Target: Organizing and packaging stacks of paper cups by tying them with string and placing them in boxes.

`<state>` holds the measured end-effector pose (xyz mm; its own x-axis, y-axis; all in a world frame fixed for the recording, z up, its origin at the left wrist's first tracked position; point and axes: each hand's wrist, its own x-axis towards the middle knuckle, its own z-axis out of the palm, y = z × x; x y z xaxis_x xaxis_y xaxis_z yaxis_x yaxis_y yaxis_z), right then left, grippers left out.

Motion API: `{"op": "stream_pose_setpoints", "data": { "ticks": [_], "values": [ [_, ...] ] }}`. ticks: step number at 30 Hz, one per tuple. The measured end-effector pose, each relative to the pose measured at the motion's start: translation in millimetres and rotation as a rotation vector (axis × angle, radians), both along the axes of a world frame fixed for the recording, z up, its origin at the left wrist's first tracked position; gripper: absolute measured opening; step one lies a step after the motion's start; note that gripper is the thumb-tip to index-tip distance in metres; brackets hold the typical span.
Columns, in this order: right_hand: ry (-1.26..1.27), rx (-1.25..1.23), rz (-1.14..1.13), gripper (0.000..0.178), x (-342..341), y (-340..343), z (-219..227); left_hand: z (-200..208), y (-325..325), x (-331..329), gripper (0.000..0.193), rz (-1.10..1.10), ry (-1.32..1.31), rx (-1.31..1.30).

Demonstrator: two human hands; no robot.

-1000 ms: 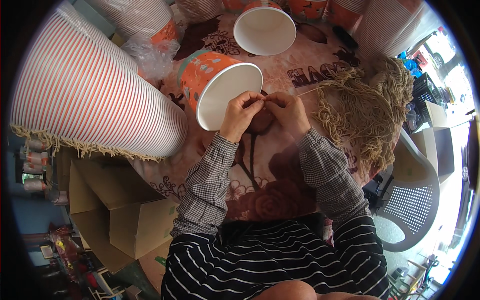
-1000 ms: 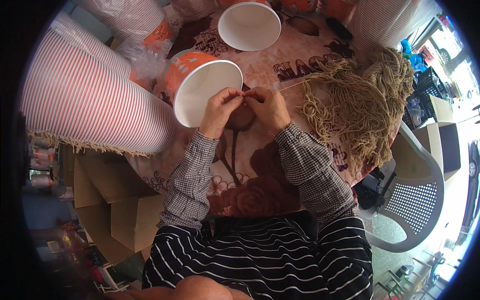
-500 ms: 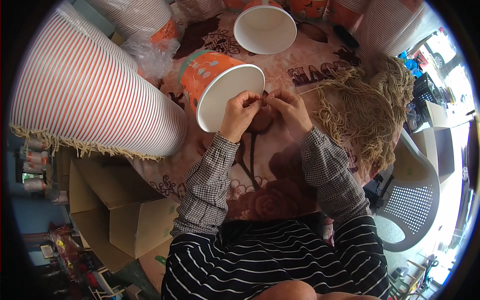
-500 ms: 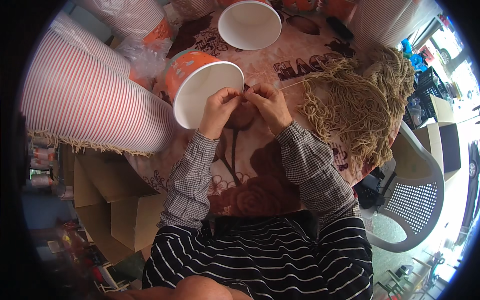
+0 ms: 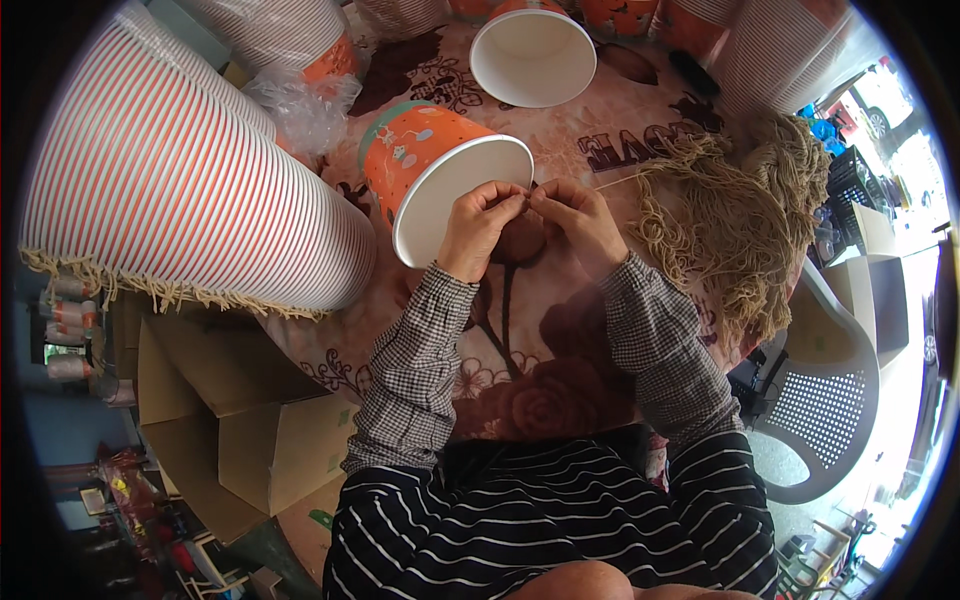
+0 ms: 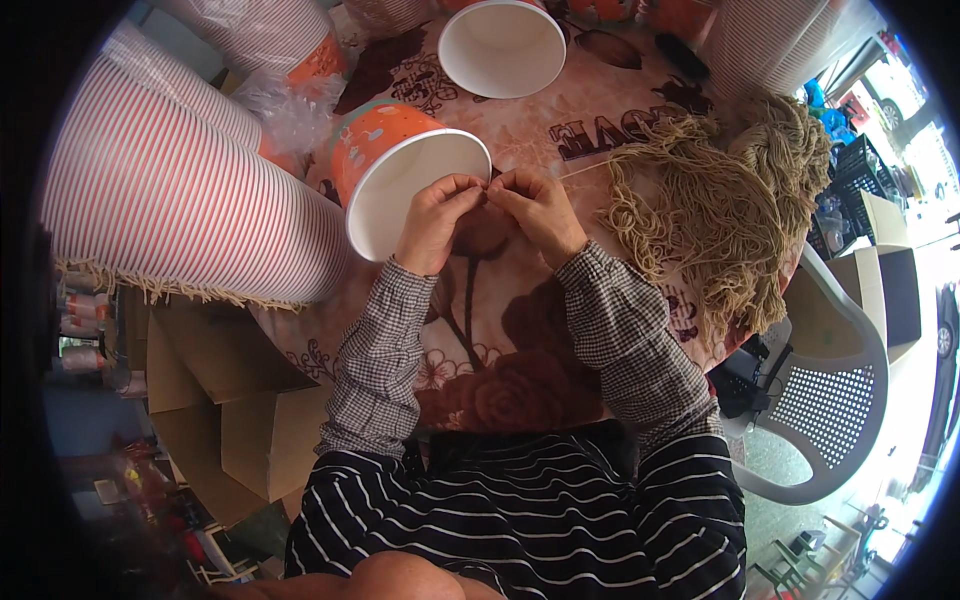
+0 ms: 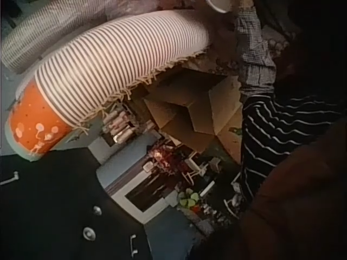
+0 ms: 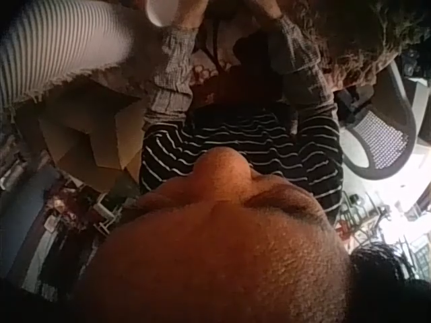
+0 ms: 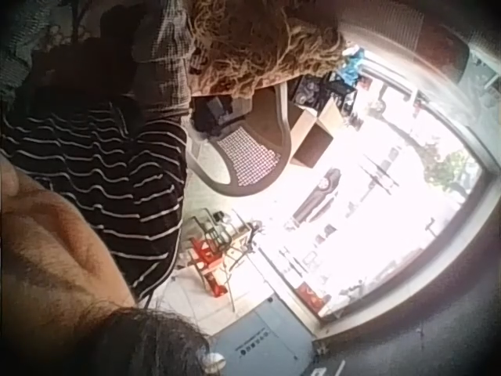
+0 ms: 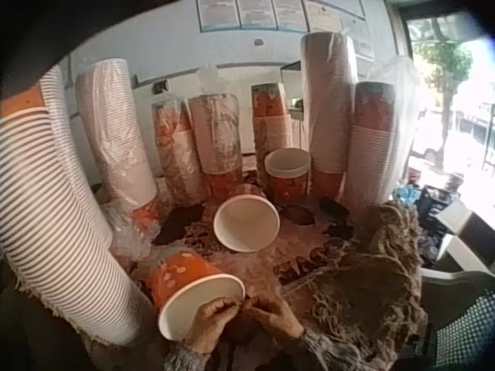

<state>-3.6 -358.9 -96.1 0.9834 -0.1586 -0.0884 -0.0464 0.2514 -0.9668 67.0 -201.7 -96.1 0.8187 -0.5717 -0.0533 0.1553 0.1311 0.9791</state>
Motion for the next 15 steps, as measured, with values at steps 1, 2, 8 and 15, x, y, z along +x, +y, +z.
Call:
{"op": "stream_pose_setpoints", "data": {
  "ticks": [1,2,8,15],
  "values": [
    [-0.006,-0.013,0.001,0.011,0.4,-0.4,-1.6,0.5,0.0,-0.4,0.015,0.004,-0.013,0.026],
    [-0.006,-0.013,0.001,0.011,0.5,-0.4,-2.7,0.4,0.1,-0.5,0.015,0.004,-0.012,0.026],
    [-0.042,-0.08,0.0,0.014,1.8,-2.4,-8.0,2.7,-1.6,-2.1,0.013,0.023,-0.111,0.141],
    [-0.062,-0.166,-0.022,0.015,2.5,-1.9,-7.4,-0.2,-2.7,-2.6,0.012,0.127,-0.445,0.255]
  ]
}}
